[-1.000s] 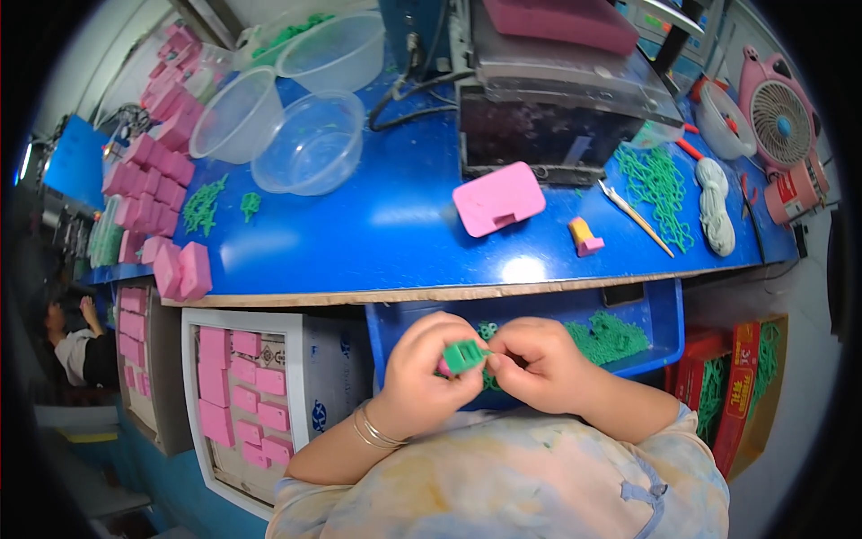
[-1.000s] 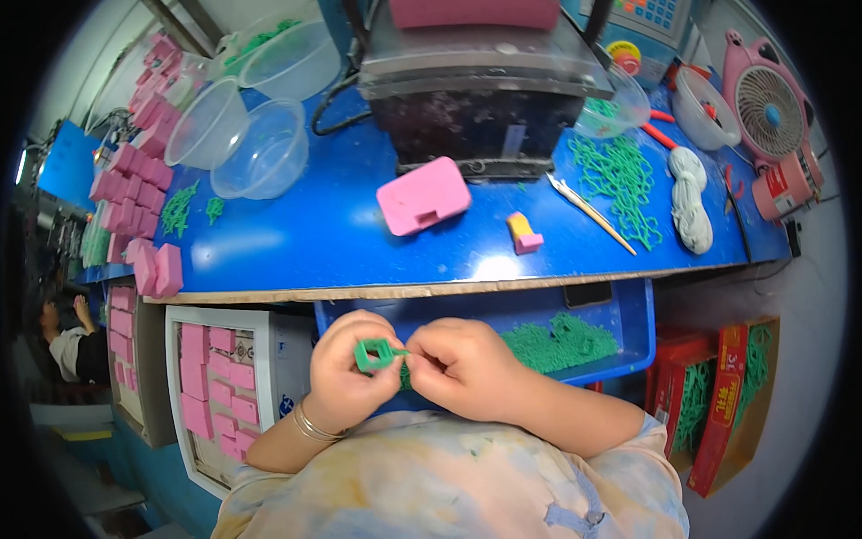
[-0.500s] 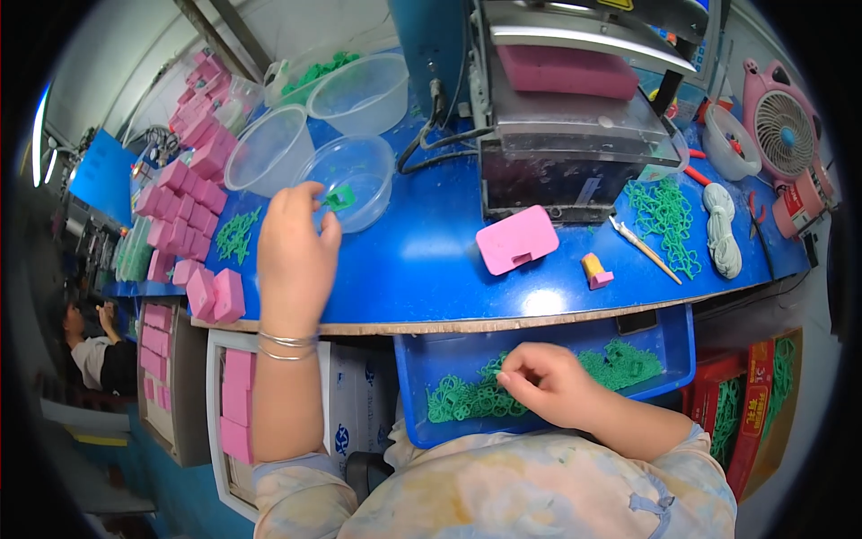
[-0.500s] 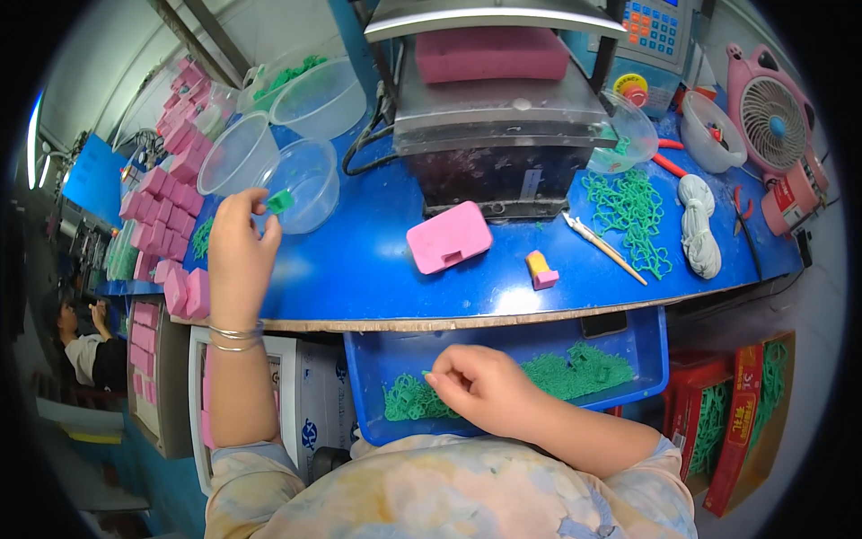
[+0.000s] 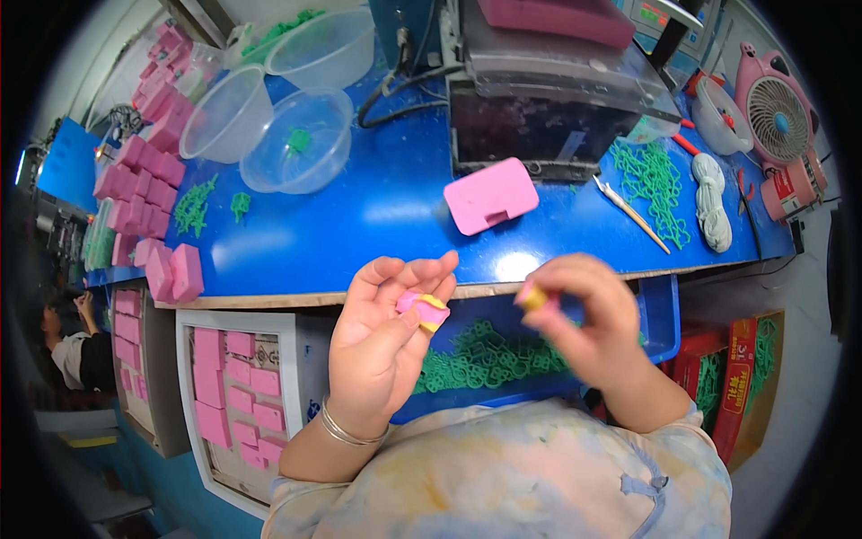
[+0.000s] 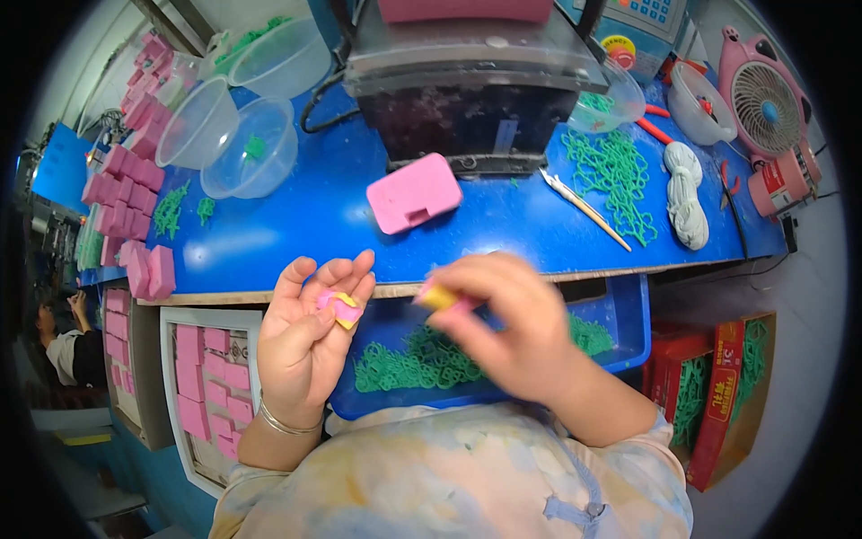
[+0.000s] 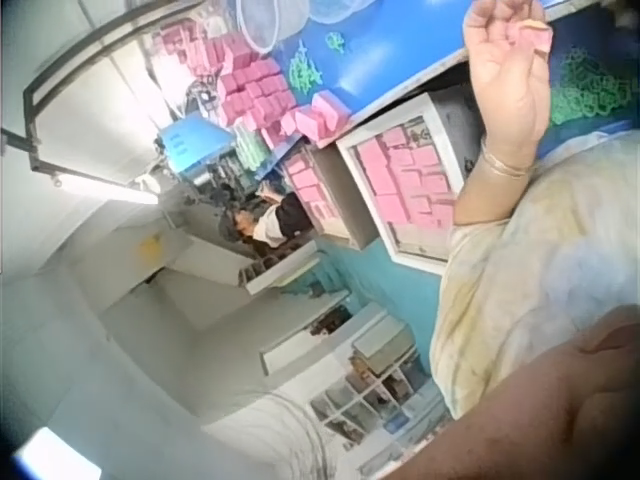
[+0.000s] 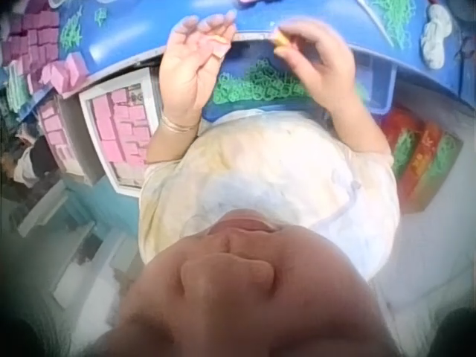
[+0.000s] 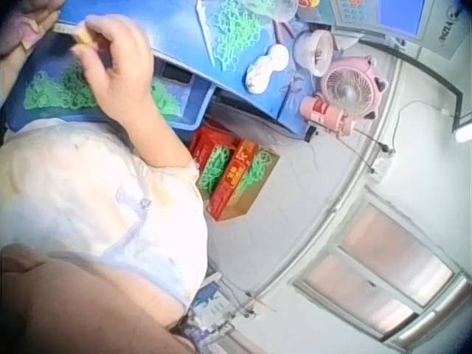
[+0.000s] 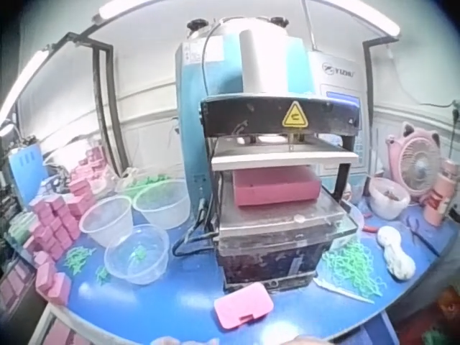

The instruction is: Assembling small colorful plastic components into larger toy units using a handheld mold and tweezers.

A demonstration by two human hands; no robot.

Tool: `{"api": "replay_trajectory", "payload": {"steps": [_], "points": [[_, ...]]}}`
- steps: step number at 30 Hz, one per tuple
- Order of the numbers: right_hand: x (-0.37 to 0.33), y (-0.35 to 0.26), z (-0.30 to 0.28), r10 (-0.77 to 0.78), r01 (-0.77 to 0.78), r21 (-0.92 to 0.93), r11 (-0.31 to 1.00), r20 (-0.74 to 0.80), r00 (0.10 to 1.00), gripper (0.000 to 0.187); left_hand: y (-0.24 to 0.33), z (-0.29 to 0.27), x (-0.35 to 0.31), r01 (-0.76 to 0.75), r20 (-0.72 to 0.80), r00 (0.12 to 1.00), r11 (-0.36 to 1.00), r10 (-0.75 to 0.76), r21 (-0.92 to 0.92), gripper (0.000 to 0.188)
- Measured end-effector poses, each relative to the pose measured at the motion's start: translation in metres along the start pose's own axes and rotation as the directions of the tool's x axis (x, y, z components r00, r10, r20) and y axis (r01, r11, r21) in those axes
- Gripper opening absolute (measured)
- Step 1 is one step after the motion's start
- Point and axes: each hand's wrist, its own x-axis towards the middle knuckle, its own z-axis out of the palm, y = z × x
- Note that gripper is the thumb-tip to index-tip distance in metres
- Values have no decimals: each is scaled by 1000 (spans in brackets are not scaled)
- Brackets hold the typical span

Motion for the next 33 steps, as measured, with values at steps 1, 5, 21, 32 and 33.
{"api": "replay_trajectory", "payload": {"steps": [1,5,21,32,33], "points": [[2,-4,5,-81,80,22,997,50,996,26,-4,1,1,-15,28,1000,999,14,44,44],[0,-8,30,-213,215,-30,976,47,976,29,-20,2,1,-189,160,976,947,151,259,38],[-2,-3,14,-234,263,-173,949,171,957,60,-10,1,-6,-204,338,938,911,77,360,50],[0,5,7,-217,211,53,976,195,957,49,-16,2,-8,264,298,905,949,-305,173,72],[0,6,9,-213,189,140,972,180,960,48,-17,1,-8,307,312,883,935,-350,179,72]]}}
